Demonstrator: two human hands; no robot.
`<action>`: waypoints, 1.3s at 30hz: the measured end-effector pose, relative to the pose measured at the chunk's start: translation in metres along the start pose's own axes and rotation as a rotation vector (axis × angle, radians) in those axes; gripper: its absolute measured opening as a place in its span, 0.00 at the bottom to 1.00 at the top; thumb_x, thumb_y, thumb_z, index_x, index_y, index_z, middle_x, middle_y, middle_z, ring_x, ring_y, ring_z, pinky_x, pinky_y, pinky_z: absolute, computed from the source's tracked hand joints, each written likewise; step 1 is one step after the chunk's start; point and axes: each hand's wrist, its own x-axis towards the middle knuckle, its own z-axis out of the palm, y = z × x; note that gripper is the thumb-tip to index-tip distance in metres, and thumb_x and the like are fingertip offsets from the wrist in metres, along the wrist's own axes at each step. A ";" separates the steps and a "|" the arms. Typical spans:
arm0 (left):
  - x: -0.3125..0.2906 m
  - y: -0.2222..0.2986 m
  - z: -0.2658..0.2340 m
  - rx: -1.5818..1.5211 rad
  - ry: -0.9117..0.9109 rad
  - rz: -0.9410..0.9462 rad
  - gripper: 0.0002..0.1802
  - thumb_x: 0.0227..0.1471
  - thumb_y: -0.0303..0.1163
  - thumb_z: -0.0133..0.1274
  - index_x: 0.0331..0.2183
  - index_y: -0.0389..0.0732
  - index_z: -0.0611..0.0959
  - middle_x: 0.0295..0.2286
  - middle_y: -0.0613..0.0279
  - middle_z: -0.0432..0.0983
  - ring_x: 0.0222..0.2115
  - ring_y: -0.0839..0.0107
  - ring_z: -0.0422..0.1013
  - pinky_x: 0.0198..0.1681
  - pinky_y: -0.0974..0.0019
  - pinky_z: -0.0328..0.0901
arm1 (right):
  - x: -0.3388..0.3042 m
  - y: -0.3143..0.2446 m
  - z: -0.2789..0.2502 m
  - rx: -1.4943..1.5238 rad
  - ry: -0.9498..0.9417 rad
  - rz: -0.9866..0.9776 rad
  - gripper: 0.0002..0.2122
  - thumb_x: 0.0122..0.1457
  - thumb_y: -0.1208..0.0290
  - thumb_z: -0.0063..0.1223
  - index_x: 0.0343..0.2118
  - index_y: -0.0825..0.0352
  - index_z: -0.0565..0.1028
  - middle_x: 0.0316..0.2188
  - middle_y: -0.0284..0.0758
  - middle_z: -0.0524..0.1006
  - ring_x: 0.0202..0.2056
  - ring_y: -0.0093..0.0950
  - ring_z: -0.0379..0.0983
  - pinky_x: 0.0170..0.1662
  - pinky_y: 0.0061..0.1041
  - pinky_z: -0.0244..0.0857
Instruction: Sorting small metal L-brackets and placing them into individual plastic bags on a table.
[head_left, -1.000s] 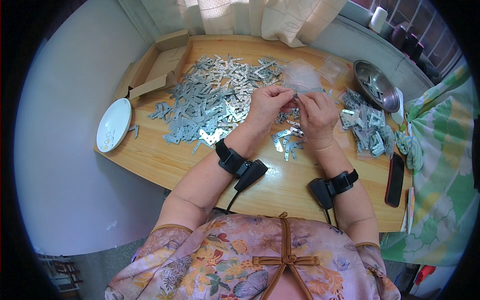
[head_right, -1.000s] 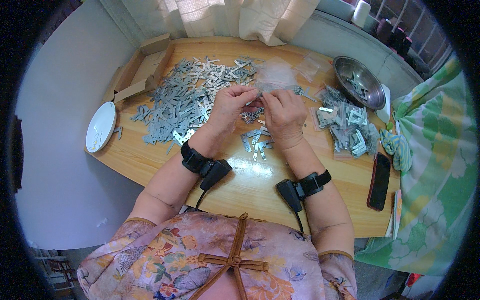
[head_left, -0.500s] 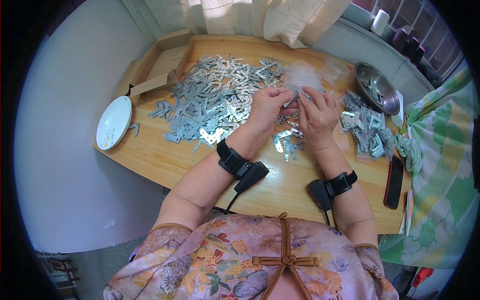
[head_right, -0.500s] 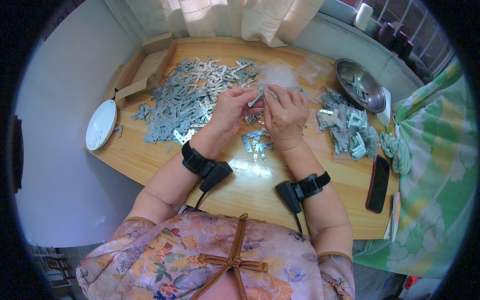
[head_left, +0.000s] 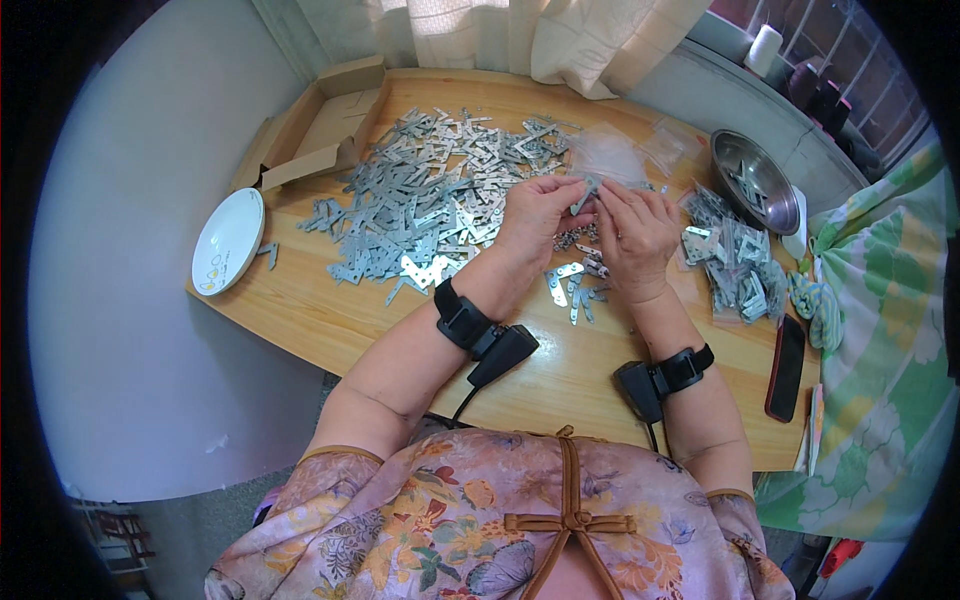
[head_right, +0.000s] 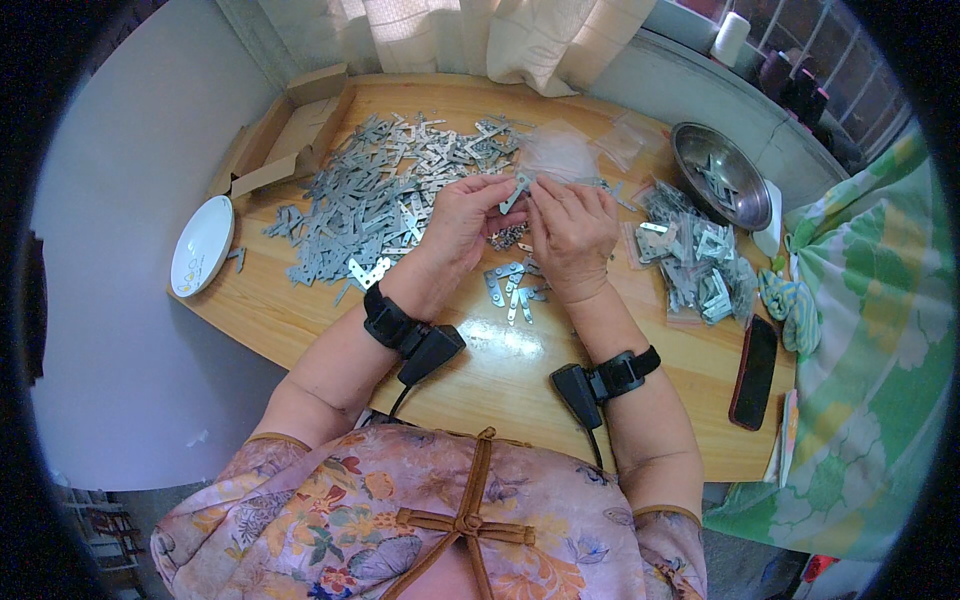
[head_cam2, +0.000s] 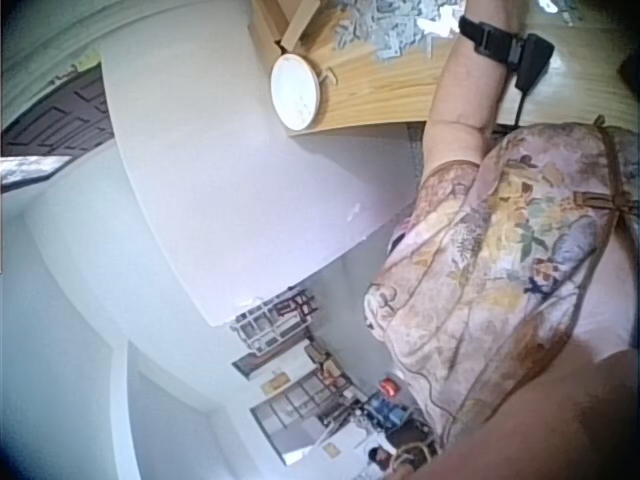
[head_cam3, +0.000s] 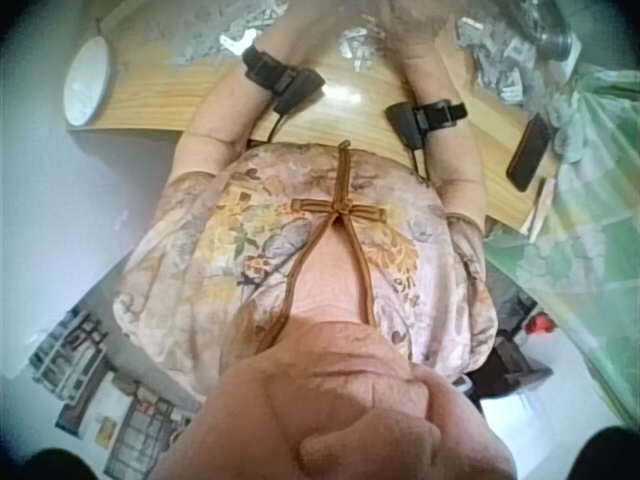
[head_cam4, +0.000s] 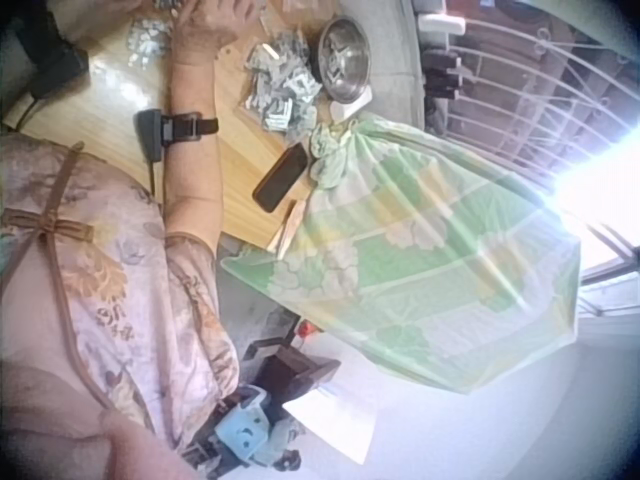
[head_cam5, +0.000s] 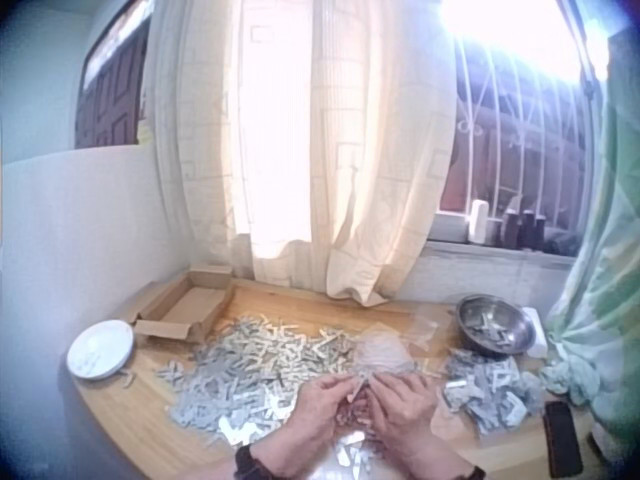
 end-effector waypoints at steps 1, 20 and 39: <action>0.000 0.000 0.000 0.017 -0.014 0.001 0.08 0.48 0.26 0.49 0.33 0.34 0.76 0.28 0.58 0.75 0.27 0.72 0.73 0.31 0.73 0.70 | -0.001 0.001 0.001 0.018 0.004 0.025 0.07 0.42 0.73 0.55 0.27 0.63 0.76 0.30 0.30 0.76 0.30 0.27 0.69 0.35 0.28 0.58; -0.003 0.002 0.004 0.084 -0.041 0.069 0.08 0.47 0.26 0.50 0.31 0.33 0.78 0.27 0.59 0.74 0.26 0.75 0.72 0.30 0.76 0.69 | -0.008 0.005 0.013 0.354 0.073 0.340 0.04 0.40 0.76 0.55 0.22 0.64 0.73 0.31 0.32 0.76 0.34 0.30 0.70 0.37 0.27 0.59; 0.000 0.004 0.001 0.249 -0.091 0.150 0.07 0.48 0.26 0.50 0.31 0.33 0.78 0.27 0.60 0.75 0.27 0.75 0.72 0.32 0.75 0.68 | -0.008 0.006 0.010 0.872 -0.055 0.736 0.03 0.43 0.79 0.56 0.24 0.68 0.77 0.35 0.35 0.74 0.39 0.25 0.68 0.43 0.22 0.61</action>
